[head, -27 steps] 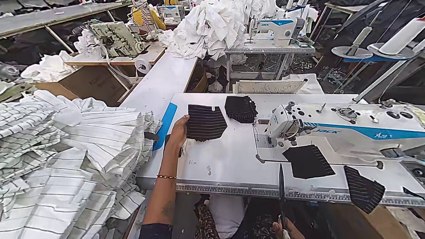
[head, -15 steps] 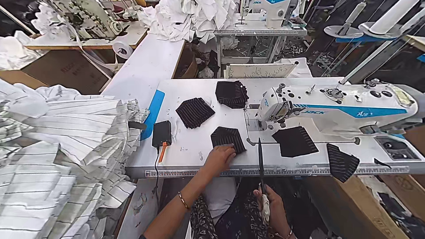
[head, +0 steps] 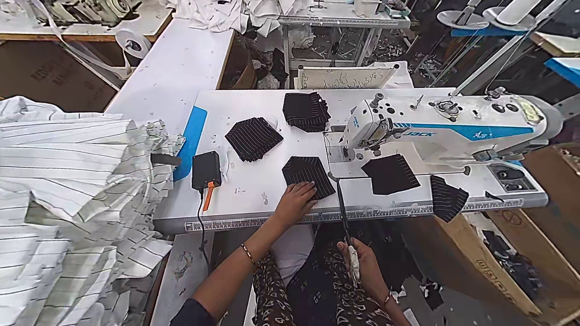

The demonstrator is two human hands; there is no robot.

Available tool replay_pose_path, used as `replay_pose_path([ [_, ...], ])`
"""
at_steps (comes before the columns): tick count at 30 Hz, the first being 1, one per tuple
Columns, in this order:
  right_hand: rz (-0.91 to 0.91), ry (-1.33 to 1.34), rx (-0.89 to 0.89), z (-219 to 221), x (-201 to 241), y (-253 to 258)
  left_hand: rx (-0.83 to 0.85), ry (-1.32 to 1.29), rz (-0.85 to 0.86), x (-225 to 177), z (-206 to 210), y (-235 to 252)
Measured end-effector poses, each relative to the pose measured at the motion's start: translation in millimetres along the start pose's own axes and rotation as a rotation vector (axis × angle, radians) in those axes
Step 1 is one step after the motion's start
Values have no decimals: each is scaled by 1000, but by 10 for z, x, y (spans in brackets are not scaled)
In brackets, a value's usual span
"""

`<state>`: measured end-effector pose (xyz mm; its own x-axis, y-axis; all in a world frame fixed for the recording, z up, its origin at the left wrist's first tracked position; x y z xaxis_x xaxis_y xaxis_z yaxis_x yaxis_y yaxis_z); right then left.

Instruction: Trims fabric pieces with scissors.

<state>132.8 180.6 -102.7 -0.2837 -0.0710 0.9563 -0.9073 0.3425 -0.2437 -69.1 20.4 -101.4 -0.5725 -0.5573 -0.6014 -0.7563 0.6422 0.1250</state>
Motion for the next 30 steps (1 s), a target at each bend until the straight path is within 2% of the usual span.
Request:
replay_pose_path([
  [4, 24, 46, 14, 20, 52, -36, 143, -259, -94, 39, -124, 117],
  [7, 37, 59, 31, 4, 34, -58, 168, -367, -129, 118, -209, 128],
  [12, 90, 232, 43, -34, 102, -115, 155, -420, -253, 154, -266, 208],
  [15, 103, 308, 78, -84, 130, -154, 182, -349, -330, 92, -318, 264],
  [17, 117, 310, 94, -121, 121, -172, 211, -246, -265, 17, -320, 253],
  [20, 125, 295, 100, -159, 110, -198, 207, -116, 0, -32, -210, 165],
  [22, 131, 294, 91, -169, 96, -216, 257, -111, 72, 4, -168, 119],
  [27, 149, 301, 96, -148, 72, -228, 479, -95, -1, 7, -255, 169],
  [30, 149, 301, 107, -133, 82, -222, 502, -67, -10, -62, -279, 213],
])
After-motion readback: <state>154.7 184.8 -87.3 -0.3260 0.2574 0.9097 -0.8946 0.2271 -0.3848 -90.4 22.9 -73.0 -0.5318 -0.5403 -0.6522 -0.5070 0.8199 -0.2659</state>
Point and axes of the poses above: each hand's wrist, its own y-axis towards the middle knuckle, its own z-axis out of the palm, x = y × z, the point moved 3 cm from there along y, towards the middle knuckle, and after that the axes turned 13 degrees about -z, right-handed, at the moved point
